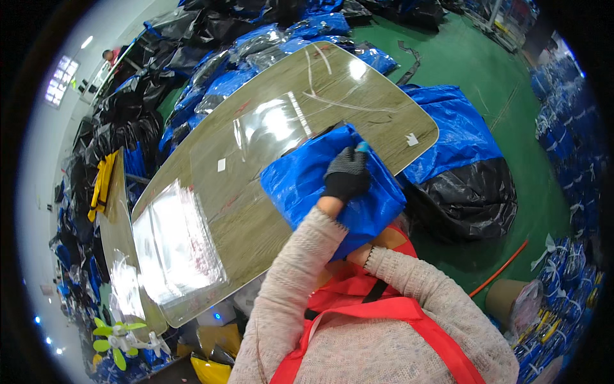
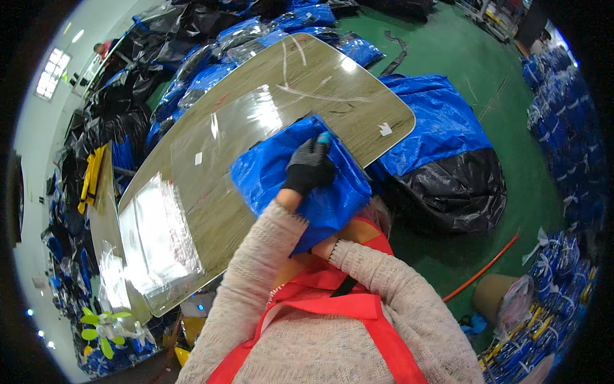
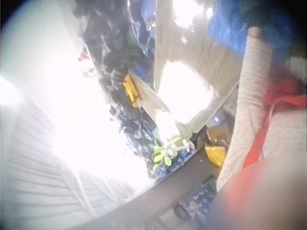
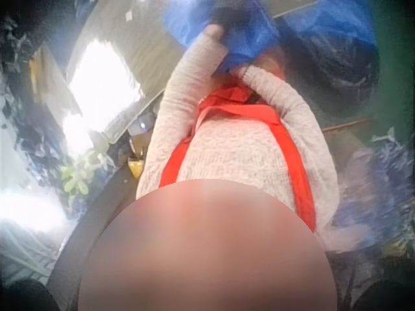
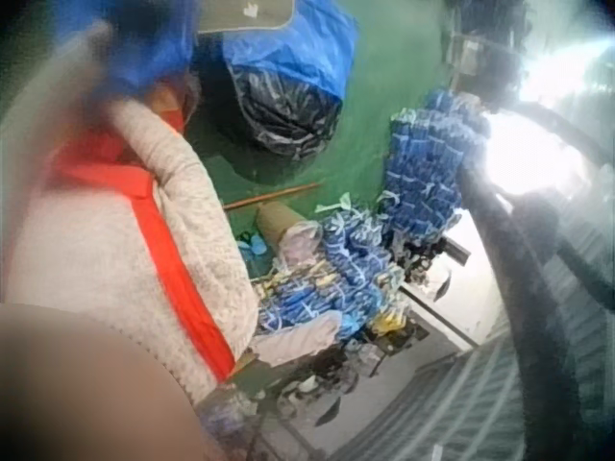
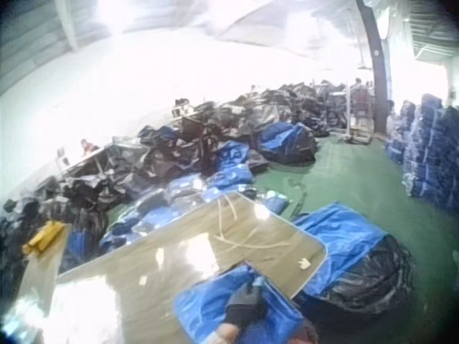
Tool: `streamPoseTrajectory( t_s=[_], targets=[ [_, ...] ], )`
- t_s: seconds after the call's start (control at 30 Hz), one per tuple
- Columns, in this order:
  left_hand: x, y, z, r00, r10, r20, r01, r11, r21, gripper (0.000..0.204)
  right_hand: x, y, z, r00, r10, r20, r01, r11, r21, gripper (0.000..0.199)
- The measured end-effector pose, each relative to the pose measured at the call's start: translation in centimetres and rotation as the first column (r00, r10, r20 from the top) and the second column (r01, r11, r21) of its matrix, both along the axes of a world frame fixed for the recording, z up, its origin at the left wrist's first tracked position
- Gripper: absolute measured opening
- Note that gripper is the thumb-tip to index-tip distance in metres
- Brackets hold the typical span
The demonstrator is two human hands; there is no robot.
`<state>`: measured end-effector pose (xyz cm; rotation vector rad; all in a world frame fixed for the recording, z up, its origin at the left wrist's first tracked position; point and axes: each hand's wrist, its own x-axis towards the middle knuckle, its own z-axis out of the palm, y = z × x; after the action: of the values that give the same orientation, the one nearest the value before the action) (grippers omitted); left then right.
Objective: The person repeatedly places blue and black plastic bags into clear plastic sleeves on a work table. They smooth the sleeves and handle the bags one at a time, then set the packaged items aside.
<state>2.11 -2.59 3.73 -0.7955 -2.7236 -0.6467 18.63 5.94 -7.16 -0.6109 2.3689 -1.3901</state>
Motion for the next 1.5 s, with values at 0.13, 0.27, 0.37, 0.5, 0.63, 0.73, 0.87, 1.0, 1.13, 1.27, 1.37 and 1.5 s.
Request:
streamPoseTrajectory(
  t_s=[0.13,0.27,0.37,0.5,0.63,0.73,0.87,1.0,1.13,1.27,1.37,1.5],
  targets=[
    [0.3,-3.7,1.5,0.997,-0.065,0.044,0.059,0.99,0.13,0.043,0.0,0.2,-2.8,1.0,0.017,0.011,-0.017,1.0,-0.017,0.052],
    [-0.2,-4.9,4.1,0.964,-0.024,-0.264,-0.028,0.981,-0.193,0.059,-2.4,-2.5,-4.0,0.97,0.18,-0.165,-0.15,0.972,0.179,0.05],
    [-1.0,-4.7,3.4,0.971,0.009,-0.238,-0.069,0.967,-0.245,0.065,-4.2,-4.5,-2.6,0.96,0.264,-0.097,-0.271,0.961,-0.062,0.048],
    [-1.6,-5.0,0.7,0.98,-0.025,-0.199,-0.017,0.978,-0.207,0.067,-3.7,-2.3,5.1,0.957,0.278,0.08,-0.285,0.953,0.098,0.048],
    [-1.6,-4.6,0.4,0.975,-0.032,-0.22,0.007,0.993,-0.115,0.067,-5.6,3.0,14.9,0.739,0.56,-0.375,-0.368,0.801,0.472,0.05],
    [-1.0,-5.5,2.5,0.988,-0.05,-0.143,0.022,0.981,-0.191,0.07,-9.9,3.4,16.6,0.891,0.076,-0.448,0.135,0.898,0.419,0.072],
    [-0.6,-8.6,4.5,0.971,-0.069,-0.231,-0.003,0.954,-0.3,0.067,-11.5,3.4,12.9,0.79,-0.001,-0.613,0.41,0.744,0.528,0.095],
    [-2.4,-10.3,2.7,0.993,-0.085,0.084,0.092,0.992,-0.089,0.06,-10.5,4.4,8.4,0.695,-0.159,-0.701,0.487,0.821,0.297,0.099],
    [-4.4,-9.6,0.0,0.965,-0.108,0.237,0.128,0.989,-0.072,0.057,-9.8,6.6,5.8,0.745,-0.045,-0.666,0.334,0.889,0.314,0.099],
    [-5.5,-10.3,-0.3,0.847,-0.217,0.486,0.163,0.975,0.151,0.057,-10.2,10.6,6.3,0.504,0.236,-0.831,0.003,0.961,0.275,0.062],
    [-6.5,-11.5,0.8,0.629,-0.386,0.675,0.173,0.916,0.362,0.059,-11.4,14.0,7.7,0.609,0.163,-0.776,0.086,0.959,0.269,0.041],
    [-6.5,-11.0,3.0,-0.053,-0.937,0.345,-0.421,0.334,0.843,0.073,-12.3,17.5,9.3,0.879,-0.404,-0.253,0.331,0.9,-0.284,0.034]
  ],
)
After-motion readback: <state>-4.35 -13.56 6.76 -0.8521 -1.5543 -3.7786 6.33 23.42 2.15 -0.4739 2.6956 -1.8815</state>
